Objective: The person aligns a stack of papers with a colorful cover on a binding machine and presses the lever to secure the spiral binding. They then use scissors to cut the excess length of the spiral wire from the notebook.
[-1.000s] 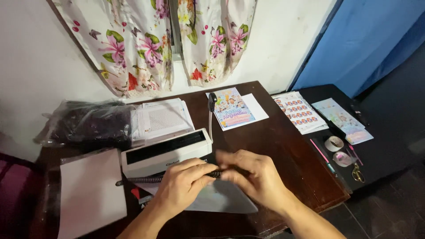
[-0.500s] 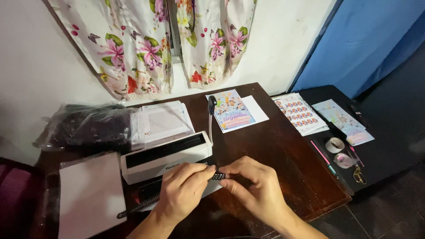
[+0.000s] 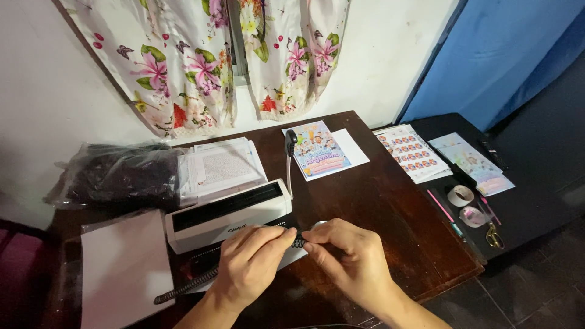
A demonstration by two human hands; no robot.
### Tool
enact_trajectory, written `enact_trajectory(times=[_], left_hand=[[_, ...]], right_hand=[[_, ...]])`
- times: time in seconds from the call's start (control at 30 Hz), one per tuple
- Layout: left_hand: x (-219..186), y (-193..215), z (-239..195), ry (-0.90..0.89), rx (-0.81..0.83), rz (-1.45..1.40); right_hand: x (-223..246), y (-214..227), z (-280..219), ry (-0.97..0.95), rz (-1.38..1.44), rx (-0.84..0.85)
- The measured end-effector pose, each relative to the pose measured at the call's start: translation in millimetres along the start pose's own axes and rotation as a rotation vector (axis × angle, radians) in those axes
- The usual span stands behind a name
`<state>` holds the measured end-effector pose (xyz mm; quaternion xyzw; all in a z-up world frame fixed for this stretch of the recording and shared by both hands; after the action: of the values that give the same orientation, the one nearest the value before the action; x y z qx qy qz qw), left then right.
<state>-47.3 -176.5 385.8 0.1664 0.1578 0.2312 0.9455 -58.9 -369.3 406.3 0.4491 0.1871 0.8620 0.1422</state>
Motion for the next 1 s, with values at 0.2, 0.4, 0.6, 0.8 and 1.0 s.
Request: enact_trajectory(times=[0.2, 0.4, 0.6, 0.8, 1.0], left_hand=[[-3, 2, 3, -0.016, 0.007, -0.01], [5, -1, -7, 0.057, 0.023, -0.057], [32, 17, -15, 0.32, -0.124, -0.133], [88, 12, -27, 0.811, -0.334, -0.761], [123, 25, -6, 0.838, -0.408, -0.913]], right_hand=[[-4, -1, -4, 0.031, -0.008, -0.012], [-9, 0, -2, 0.082, -0.059, 0.003], [-48, 41, -15, 0.214, -0.36, -0.185], [-222, -7, -90, -0.266, 0.453, -0.041], [-204, -57, -62, -0.522, 0.491, -0.013]])
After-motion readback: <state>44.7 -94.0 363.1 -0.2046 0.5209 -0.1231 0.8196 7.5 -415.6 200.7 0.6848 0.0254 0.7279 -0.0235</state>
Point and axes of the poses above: each hand's wrist, its own z-axis towards the middle knuckle, its own y-axis out of the back of the hand, x = y × z, the point moved 2 cm from there along z, towards the middle knuckle, and after that the axes turned 2 degrees about -x, right-handed, at the moved point
